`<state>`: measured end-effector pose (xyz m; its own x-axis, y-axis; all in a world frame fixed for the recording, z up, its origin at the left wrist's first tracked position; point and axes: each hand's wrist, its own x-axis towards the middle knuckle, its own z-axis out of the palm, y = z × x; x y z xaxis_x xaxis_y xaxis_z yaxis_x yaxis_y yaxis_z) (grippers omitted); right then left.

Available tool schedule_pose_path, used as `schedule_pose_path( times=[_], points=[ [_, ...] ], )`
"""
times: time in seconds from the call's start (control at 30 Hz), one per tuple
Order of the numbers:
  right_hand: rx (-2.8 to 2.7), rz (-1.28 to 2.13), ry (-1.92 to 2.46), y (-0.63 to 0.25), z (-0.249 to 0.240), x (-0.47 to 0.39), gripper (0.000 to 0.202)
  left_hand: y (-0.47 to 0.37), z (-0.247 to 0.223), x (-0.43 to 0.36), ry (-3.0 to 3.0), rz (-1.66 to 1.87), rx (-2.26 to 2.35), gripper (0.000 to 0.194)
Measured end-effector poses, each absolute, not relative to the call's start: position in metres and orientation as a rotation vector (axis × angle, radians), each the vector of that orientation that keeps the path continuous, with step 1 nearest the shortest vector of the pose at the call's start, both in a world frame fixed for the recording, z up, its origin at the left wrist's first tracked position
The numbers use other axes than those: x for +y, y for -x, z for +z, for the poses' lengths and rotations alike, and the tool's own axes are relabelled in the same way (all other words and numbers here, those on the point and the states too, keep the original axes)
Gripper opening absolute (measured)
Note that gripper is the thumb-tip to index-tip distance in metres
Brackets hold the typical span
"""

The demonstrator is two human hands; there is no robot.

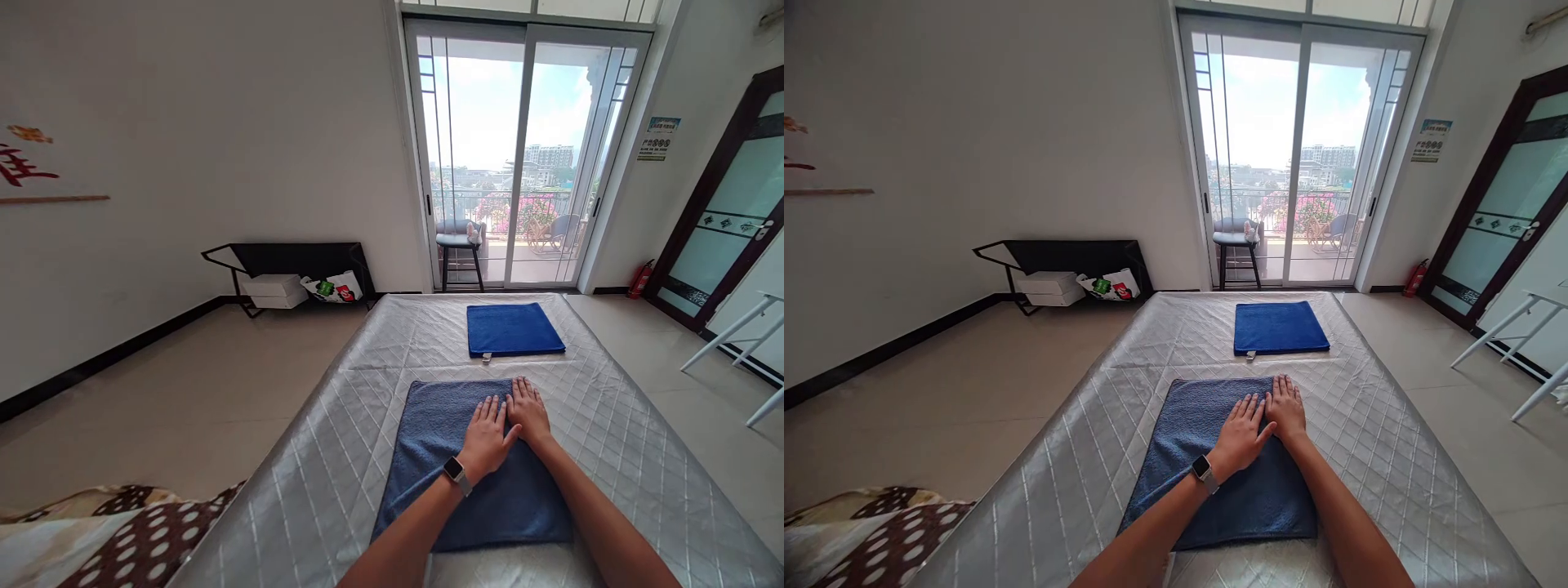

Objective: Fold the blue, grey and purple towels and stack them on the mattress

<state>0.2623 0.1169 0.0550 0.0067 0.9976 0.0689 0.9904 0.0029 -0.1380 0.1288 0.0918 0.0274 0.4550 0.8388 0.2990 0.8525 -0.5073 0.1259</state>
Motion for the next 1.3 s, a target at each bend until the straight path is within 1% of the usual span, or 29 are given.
schedule_pose_path(
  times=[0.1,0.27,0.4,0.5,0.57,0.67,0.77,0.9,0.97,1.07,1.13,1.2,1.3],
  points=[
    [-2.104,0.080,2.111,-0.262,0.055,0.116,0.059,-0.124,0.021,0.083,2.647,-0.512,-1.535,0.067],
    [-2.070,0.114,2.120,-0.261,0.053,0.116,0.059,-0.036,0.011,0.085,2.523,-0.406,-1.744,0.069],
    [-2.067,0.131,2.137,-0.260,0.054,0.116,0.060,0.036,-0.004,0.074,2.370,-0.348,-1.938,0.077],
    [-2.079,0.123,2.148,-0.259,0.061,0.117,0.059,0.064,-0.014,0.058,2.312,-0.368,-1.970,0.081],
    [-2.084,0.098,2.148,-0.258,0.067,0.114,0.059,0.071,-0.019,0.048,2.291,-0.372,-1.955,0.080],
    [-2.118,0.047,2.121,-0.259,0.071,0.094,0.058,0.071,-0.018,0.031,2.265,-0.362,-1.906,0.075],
    [-2.195,0.039,2.070,-0.263,0.061,0.048,0.058,0.057,-0.008,0.015,2.268,-0.381,-1.822,0.068],
    [-2.223,0.111,2.032,-0.271,0.037,-0.018,0.060,0.000,0.020,0.004,2.565,-0.450,-1.577,0.055],
    [-2.223,0.147,2.028,-0.275,0.030,-0.038,0.063,-0.039,0.035,0.003,2.760,-0.472,-1.435,0.052],
    [-2.249,0.172,1.993,-0.279,0.030,-0.047,0.066,-0.086,0.048,0.005,2.906,-0.501,-1.288,0.055],
    [-2.268,0.193,1.977,-0.280,0.032,-0.046,0.067,-0.099,0.049,0.004,2.935,-0.494,-1.235,0.059],
    [-2.275,0.212,1.970,-0.281,0.032,-0.045,0.067,-0.097,0.044,0.000,2.940,-0.464,-1.206,0.061],
    [-2.256,0.206,1.960,-0.280,0.029,-0.045,0.065,-0.071,0.033,-0.010,2.891,-0.426,-1.223,0.063]
  ],
)
